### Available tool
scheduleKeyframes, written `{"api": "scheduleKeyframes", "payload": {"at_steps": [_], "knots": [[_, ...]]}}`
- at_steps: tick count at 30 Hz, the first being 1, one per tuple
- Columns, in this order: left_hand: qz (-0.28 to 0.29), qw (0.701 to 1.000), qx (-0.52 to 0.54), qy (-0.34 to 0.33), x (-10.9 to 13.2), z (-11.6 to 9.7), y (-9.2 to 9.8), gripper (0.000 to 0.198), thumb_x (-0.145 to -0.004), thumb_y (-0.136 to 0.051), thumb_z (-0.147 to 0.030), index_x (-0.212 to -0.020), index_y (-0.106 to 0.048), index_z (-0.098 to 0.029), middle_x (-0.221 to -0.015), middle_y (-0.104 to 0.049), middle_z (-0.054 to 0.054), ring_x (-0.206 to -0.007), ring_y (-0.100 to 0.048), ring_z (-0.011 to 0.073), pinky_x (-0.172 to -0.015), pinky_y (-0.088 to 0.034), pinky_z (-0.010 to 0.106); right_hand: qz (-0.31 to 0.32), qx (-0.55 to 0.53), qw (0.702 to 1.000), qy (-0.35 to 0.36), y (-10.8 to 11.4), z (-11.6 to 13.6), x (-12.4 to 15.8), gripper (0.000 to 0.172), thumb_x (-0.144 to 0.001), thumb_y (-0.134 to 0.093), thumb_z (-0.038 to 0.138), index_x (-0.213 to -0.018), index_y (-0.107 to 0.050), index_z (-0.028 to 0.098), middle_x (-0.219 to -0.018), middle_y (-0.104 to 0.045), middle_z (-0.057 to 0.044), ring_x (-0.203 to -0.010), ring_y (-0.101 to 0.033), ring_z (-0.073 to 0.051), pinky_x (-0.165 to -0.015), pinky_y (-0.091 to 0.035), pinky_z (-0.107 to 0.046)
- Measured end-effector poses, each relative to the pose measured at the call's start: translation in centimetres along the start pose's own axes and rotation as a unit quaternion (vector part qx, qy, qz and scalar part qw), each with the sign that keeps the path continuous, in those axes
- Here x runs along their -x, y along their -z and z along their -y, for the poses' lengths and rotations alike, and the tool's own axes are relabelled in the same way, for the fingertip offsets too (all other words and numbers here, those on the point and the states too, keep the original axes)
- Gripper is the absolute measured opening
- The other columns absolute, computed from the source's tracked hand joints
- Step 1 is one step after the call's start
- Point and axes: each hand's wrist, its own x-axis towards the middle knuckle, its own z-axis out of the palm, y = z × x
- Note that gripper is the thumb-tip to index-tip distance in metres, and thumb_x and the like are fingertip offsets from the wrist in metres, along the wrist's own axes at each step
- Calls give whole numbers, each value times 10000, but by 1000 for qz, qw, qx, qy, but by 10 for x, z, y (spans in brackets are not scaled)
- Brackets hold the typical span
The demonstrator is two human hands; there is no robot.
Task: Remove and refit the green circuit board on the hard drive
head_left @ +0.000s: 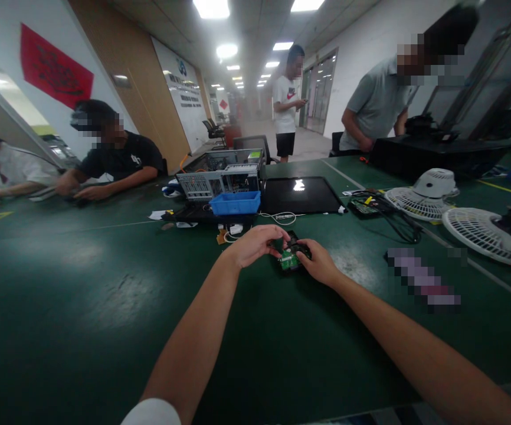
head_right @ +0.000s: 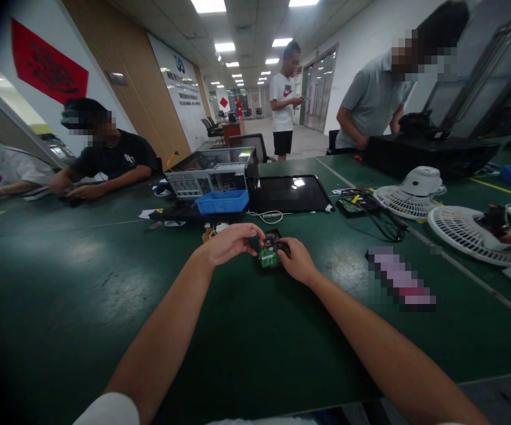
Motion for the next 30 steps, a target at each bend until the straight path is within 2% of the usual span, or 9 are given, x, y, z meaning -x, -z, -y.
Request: {"api": "scheduleKeyframes", "payload": {"at_steps": [4, 14, 23, 30], "knots": [[-4, 1000, -12, 13, 1, -2, -3, 249, -865, -681, -312, -1044, -695, -139, -987, -671, 104, -909, -648, 204, -736, -538, 312, -2, -4, 1000, 3, 0, 0, 0, 336, -912, -599, 275, -1242, -612, 211, -1228, -676, -107, -1135, -636, -261, -1014, -494, -444], [-21, 999, -30, 5, 2, -3, -4, 215, -876, -668, -286, -1030, -651, -137, -958, -707, 108, -885, -675, 200, -720, -525, 300, 7, 7, 1000, 2, -1, -2, -1, 336, -914, -589, 281, -1237, -605, 187, -1234, -670, -121, -1129, -632, -266, -1005, -491, -445], [-66, 998, 11, -17, -5, 5, -9, 247, -905, -648, -356, -1033, -575, -158, -1008, -742, 157, -907, -711, 251, -639, -531, 295, 0, 1, 1000, 15, -2, -3, -1, 323, -912, -590, 270, -1226, -608, 199, -1225, -666, -113, -1120, -629, -260, -981, -497, -427], [-61, 997, 27, -24, -5, 6, -12, 255, -921, -643, -392, -993, -577, -157, -1063, -729, 169, -924, -690, 233, -699, -545, 320, 8, 1, 1000, 9, 0, 1, -1, 344, -915, -593, 267, -1251, -606, 190, -1230, -666, -118, -1116, -629, -263, -978, -497, -431]]}}
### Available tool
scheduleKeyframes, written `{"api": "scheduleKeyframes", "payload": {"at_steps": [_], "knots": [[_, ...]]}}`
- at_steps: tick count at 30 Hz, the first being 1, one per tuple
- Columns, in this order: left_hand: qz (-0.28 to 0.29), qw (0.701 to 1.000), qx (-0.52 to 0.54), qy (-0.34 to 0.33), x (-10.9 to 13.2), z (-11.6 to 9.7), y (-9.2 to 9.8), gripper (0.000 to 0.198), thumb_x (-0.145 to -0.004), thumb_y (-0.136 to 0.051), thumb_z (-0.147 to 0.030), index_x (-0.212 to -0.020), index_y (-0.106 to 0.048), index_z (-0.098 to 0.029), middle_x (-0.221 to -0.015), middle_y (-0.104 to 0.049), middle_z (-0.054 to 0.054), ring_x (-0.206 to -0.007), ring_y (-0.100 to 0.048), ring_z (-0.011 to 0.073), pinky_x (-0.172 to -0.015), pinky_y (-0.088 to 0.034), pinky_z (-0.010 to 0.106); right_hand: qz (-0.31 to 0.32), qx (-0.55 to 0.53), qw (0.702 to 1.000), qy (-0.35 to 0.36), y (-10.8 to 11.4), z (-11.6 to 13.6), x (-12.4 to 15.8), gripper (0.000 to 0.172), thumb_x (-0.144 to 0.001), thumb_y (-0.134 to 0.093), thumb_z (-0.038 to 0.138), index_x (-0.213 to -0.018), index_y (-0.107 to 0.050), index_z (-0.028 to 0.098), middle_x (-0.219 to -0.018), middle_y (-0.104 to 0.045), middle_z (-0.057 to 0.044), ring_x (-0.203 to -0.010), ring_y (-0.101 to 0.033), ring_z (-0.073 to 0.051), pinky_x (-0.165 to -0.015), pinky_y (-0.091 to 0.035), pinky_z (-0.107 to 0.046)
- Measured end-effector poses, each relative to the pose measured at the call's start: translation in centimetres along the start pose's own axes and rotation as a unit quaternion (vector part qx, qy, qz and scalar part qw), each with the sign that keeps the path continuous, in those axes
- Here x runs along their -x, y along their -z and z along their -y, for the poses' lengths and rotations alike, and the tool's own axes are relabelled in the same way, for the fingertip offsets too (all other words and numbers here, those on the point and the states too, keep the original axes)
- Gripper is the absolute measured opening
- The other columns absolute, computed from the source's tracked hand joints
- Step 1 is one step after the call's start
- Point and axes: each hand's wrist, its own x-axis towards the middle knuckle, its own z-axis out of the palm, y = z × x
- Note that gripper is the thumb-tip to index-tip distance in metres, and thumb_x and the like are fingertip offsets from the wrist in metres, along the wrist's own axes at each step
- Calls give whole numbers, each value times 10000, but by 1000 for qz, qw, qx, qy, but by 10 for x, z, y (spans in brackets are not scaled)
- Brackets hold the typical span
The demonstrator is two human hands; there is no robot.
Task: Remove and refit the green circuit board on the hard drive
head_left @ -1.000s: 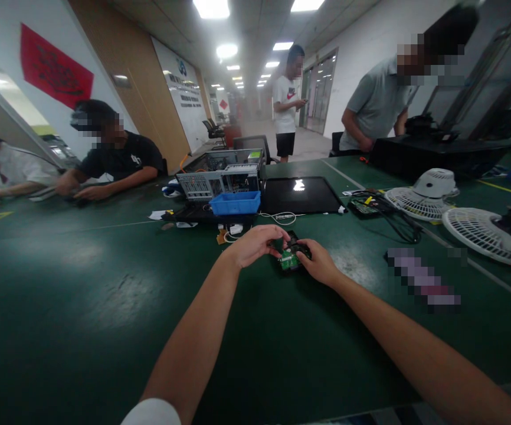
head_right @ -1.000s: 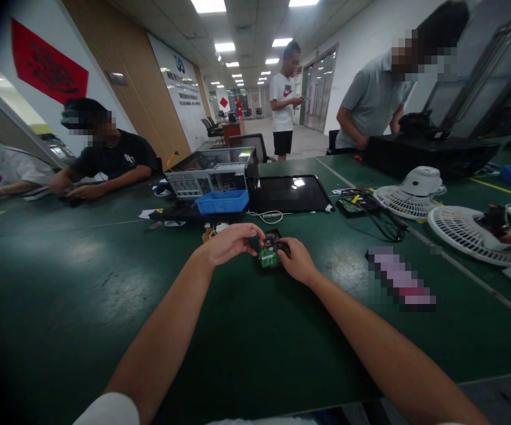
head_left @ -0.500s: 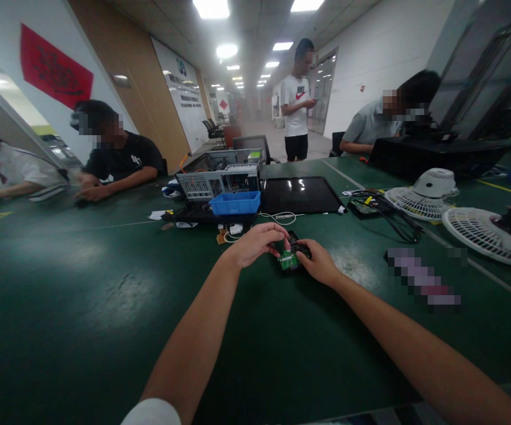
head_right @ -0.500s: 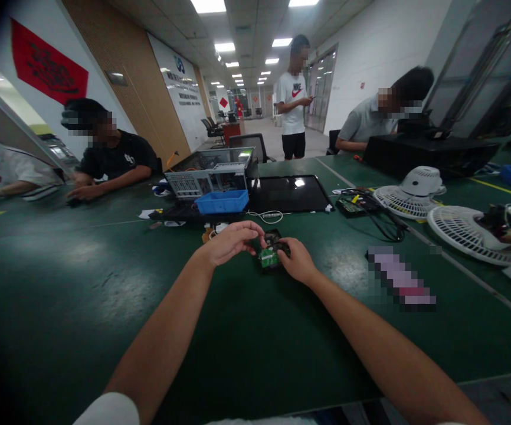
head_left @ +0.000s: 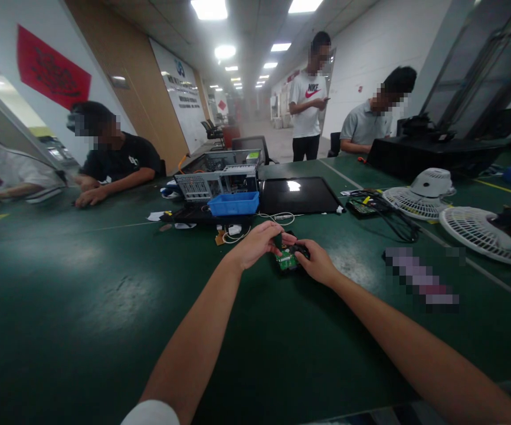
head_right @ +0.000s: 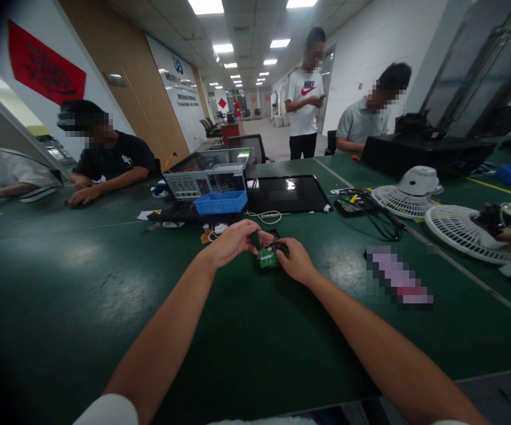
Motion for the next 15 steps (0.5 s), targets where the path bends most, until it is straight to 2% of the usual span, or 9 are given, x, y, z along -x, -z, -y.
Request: {"api": "scheduleKeyframes", "payload": {"at_steps": [4, 7, 15], "knots": [[26, 999, -27, -9, 1, -1, 2, 278, -917, -635, -410, -997, -650, -144, -1072, -688, 130, -985, -646, 229, -704, -532, 298, -5, -1, 1000, 4, 0, 1, 0, 323, -912, -593, 254, -1228, -618, 191, -1229, -670, -118, -1126, -625, -262, -1000, -485, -435], [29, 998, -50, -9, 1, -3, 4, 296, -903, -643, -421, -1003, -691, -146, -1007, -660, 94, -947, -622, 210, -686, -514, 280, -8, -1, 1000, 4, 0, 0, 0, 320, -910, -595, 258, -1223, -620, 193, -1222, -673, -119, -1120, -627, -262, -999, -487, -439], [42, 998, -38, -1, 1, -3, 3, 321, -913, -611, -419, -1051, -684, -139, -957, -671, 98, -890, -640, 208, -663, -515, 287, -6, 1, 1000, 4, -1, -2, 0, 318, -913, -590, 264, -1221, -618, 191, -1216, -674, -121, -1105, -632, -261, -982, -496, -438]]}}
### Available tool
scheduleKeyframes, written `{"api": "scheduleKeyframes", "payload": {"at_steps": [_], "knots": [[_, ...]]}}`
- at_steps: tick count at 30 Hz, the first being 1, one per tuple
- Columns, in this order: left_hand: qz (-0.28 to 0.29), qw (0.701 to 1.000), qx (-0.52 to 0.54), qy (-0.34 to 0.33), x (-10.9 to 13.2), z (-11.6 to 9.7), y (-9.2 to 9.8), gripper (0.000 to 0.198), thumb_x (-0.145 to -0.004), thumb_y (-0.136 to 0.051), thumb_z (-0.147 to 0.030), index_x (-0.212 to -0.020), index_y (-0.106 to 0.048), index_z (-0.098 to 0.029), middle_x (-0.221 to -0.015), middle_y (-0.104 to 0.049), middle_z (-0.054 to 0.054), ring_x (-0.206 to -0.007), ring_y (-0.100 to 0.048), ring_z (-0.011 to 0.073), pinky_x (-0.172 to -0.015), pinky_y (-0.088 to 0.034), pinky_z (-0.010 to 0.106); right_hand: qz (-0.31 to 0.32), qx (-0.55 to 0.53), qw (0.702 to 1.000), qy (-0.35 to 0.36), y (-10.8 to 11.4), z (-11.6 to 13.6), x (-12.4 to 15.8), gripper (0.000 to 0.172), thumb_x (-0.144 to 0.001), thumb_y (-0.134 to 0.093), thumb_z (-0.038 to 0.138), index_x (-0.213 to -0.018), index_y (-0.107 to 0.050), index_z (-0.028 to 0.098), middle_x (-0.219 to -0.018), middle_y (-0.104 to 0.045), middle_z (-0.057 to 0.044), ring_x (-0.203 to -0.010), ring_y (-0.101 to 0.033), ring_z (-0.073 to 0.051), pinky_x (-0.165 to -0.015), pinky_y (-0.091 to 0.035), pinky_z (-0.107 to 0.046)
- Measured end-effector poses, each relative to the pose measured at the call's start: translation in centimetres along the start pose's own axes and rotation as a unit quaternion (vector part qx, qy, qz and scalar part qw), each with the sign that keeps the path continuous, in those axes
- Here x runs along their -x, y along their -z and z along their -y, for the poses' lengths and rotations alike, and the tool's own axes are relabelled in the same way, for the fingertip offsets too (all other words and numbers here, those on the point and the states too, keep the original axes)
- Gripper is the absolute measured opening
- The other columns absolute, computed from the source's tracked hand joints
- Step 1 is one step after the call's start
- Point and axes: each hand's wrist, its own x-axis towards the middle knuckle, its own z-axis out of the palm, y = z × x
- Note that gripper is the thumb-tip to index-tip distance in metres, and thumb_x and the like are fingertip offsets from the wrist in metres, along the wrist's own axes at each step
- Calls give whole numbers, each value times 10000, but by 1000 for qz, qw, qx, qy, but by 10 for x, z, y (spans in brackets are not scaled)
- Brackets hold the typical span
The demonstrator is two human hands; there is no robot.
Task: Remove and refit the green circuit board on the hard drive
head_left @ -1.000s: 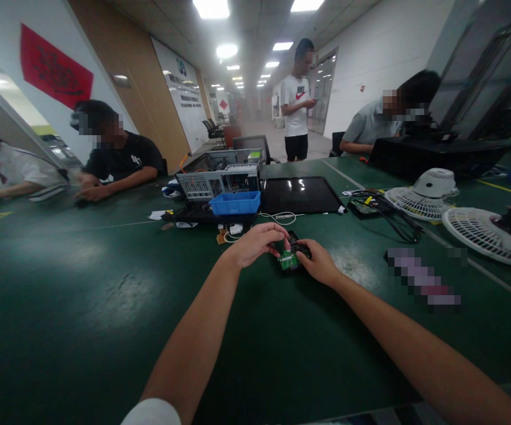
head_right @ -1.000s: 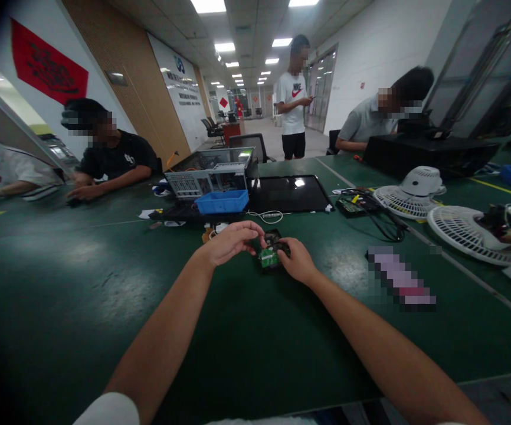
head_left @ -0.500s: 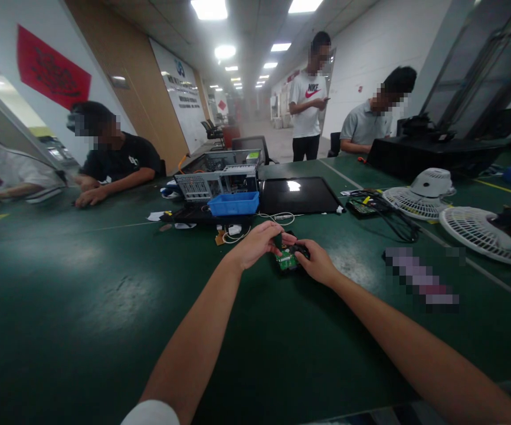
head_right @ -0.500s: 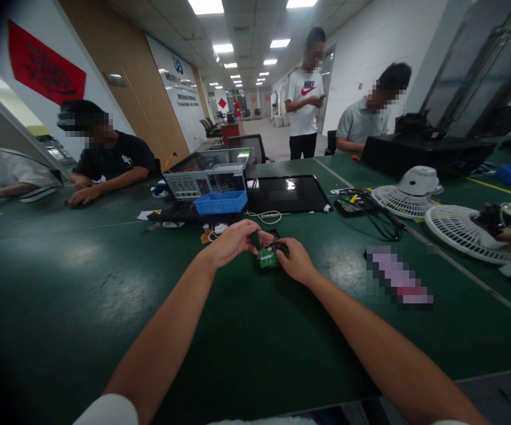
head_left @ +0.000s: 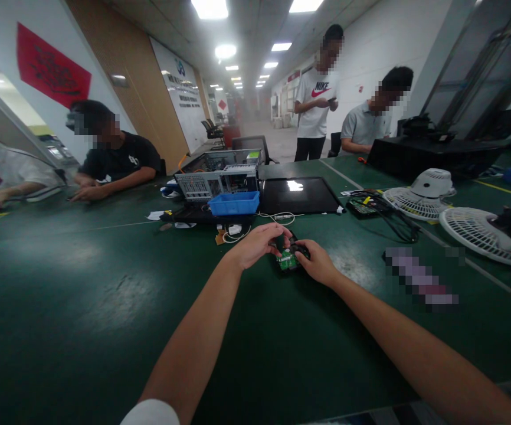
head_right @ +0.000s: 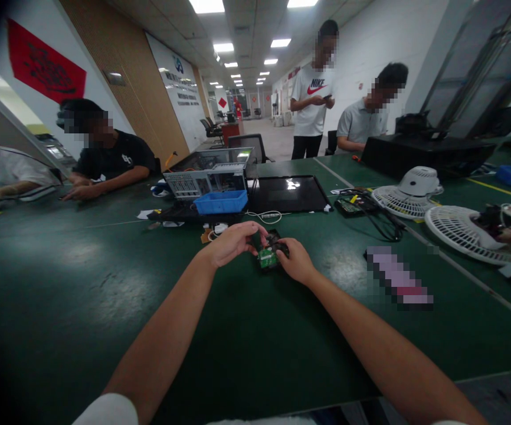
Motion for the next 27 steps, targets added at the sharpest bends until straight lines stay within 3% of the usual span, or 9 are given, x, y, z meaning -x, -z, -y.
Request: {"api": "scheduleKeyframes", "payload": {"at_steps": [7, 13, 18, 27], "knots": [[-31, 999, 38, 14, -1, 1, -1, 260, -895, -592, -375, -1031, -586, -153, -915, -735, 145, -819, -693, 235, -505, -450, 243, -1, -4, 1000, 0, 0, 1, 1, 315, -917, -587, 269, -1222, -613, 194, -1217, -673, -113, -1119, -629, -255, -983, -496, -424], [-41, 998, 52, 21, -1, -1, 0, 201, -891, -597, -360, -943, -542, -173, -1020, -748, 181, -871, -717, 254, -534, -470, 249, 6, -3, 1000, -3, 1, 2, 1, 313, -918, -580, 266, -1218, -620, 186, -1216, -672, -117, -1111, -630, -255, -981, -497, -426], [-54, 998, 39, 16, -1, 0, 1, 204, -868, -632, -342, -955, -607, -159, -1056, -723, 157, -956, -687, 250, -632, -516, 281, 6, -5, 1000, -3, 1, 0, 1, 320, -921, -581, 274, -1227, -620, 191, -1224, -671, -117, -1133, -623, -260, -1007, -486, -439], [-48, 999, -5, 10, 0, -3, 2, 262, -851, -630, -385, -906, -709, -142, -964, -662, 98, -886, -614, 205, -631, -483, 279, 5, -6, 1000, -6, 2, 2, 1, 309, -920, -589, 273, -1220, -626, 208, -1206, -675, -106, -1111, -630, -257, -986, -494, -436]]}}
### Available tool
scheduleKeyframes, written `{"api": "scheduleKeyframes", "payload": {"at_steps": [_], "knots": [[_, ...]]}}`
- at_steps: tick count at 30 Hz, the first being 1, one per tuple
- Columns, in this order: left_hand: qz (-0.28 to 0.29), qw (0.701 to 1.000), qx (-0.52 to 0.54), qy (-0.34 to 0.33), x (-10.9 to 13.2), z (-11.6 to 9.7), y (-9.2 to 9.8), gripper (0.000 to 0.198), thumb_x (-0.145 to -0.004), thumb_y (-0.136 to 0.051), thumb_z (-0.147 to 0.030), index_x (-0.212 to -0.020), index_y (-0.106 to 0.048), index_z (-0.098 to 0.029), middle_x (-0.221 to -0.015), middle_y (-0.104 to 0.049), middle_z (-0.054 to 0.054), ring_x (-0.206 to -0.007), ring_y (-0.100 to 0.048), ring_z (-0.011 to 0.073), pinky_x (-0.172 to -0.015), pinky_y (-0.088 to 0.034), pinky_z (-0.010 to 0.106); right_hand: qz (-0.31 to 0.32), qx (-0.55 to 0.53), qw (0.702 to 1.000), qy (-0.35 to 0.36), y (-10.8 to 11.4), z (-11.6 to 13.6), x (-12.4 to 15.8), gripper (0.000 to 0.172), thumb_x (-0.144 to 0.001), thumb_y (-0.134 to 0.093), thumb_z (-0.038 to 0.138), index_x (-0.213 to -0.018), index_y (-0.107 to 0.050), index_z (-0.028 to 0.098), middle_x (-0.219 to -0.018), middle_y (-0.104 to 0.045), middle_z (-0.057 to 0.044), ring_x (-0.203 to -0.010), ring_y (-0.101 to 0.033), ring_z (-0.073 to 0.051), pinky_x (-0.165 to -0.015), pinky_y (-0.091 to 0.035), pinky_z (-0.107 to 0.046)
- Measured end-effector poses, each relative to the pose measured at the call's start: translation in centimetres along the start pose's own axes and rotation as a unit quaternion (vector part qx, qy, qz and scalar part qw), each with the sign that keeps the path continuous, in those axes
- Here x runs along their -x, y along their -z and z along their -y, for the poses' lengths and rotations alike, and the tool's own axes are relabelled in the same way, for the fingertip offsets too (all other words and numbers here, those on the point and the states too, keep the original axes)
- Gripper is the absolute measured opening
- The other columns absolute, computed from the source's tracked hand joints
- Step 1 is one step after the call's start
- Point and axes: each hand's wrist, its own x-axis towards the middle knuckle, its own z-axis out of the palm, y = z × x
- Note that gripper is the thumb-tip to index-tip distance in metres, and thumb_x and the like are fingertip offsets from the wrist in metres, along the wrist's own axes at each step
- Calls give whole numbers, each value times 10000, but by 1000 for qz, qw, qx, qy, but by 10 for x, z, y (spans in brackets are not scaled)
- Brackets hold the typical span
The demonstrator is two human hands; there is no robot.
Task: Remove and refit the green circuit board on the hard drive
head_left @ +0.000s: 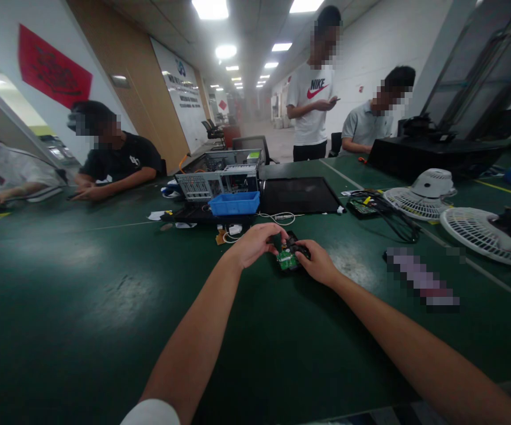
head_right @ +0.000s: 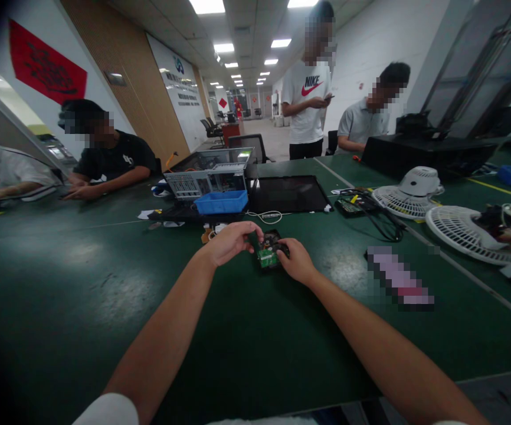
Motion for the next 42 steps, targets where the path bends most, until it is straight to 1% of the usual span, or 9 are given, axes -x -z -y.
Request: {"api": "scheduleKeyframes", "payload": {"at_steps": [3, 10, 16, 20, 23, 28, 34, 38, 42], "knots": [[18, 1000, 1, -4, 1, -1, -2, 276, -858, -634, -389, -945, -711, -139, -953, -659, 95, -875, -616, 200, -632, -481, 277, 1, 1, 1000, 0, 0, 0, 0, 302, -919, -586, 270, -1211, -632, 207, -1205, -675, -106, -1111, -630, -255, -991, -491, -432], [21, 1000, 23, -4, 1, 1, -4, 255, -890, -632, -382, -1002, -642, -152, -906, -684, 90, -856, -655, 207, -629, -492, 277, 1, 3, 1000, 0, -1, 0, 0, 312, -918, -587, 266, -1218, -621, 187, -1222, -672, -118, -1118, -628, -254, -993, -488, -427], [23, 999, 34, 0, 1, 2, -5, 302, -878, -704, -395, -1020, -566, -167, -1022, -724, 132, -953, -682, 228, -686, -508, 286, 0, 6, 1000, -1, 0, 2, -1, 296, -916, -593, 267, -1203, -627, 205, -1203, -680, -104, -1106, -636, -250, -976, -501, -414], [7, 1000, 19, -12, 0, 4, -3, 321, -890, -701, -424, -1029, -584, -160, -1073, -711, 137, -980, -676, 224, -721, -517, 300, -1, 4, 1000, 7, 0, 2, 0, 299, -916, -589, 265, -1206, -625, 203, -1200, -681, -105, -1106, -634, -253, -988, -496, -426], [2, 1000, 14, -15, 0, 5, -2, 334, -874, -717, -442, -1018, -602, -163, -1042, -695, 110, -957, -661, 211, -737, -523, 308, -7, 0, 1000, 6, -1, 1, 0, 305, -913, -592, 268, -1211, -626, 212, -1199, -683, -102, -1109, -634, -254, -990, -496, -432], [29, 999, 0, -16, 3, 2, -1, 347, -836, -754, -449, -1007, -646, -167, -1014, -652, 72, -928, -623, 186, -755, -515, 302, -6, 5, 1000, 0, -1, 1, 0, 305, -916, -591, 272, -1212, -625, 209, -1212, -679, -103, -1127, -631, -254, -1000, -492, -429], [67, 996, -52, -17, 6, -3, -1, 323, -837, -752, -437, -1019, -701, -175, -1081, -651, 79, -928, -609, 179, -731, -489, 284, -4, 2, 1000, 2, -1, 0, 0, 302, -913, -590, 257, -1209, -628, 205, -1203, -679, -107, -1109, -633, -254, -998, -492, -435], [73, 996, -49, -12, 7, -5, 0, 331, -845, -738, -434, -1064, -705, -188, -1141, -651, 90, -980, -616, 195, -754, -492, 292, -10, 2, 1000, 4, -2, -1, -1, 306, -911, -595, 255, -1210, -630, 208, -1199, -680, -105, -1110, -633, -253, -1008, -488, -440], [72, 997, -37, -4, 7, -5, 0, 327, -846, -738, -410, -1079, -697, -185, -1107, -659, 90, -982, -625, 201, -783, -502, 310, -9, 7, 1000, 8, -2, -2, 0, 309, -914, -593, 257, -1217, -623, 207, -1205, -680, -105, -1124, -630, -255, -1010, -488, -437]]}}
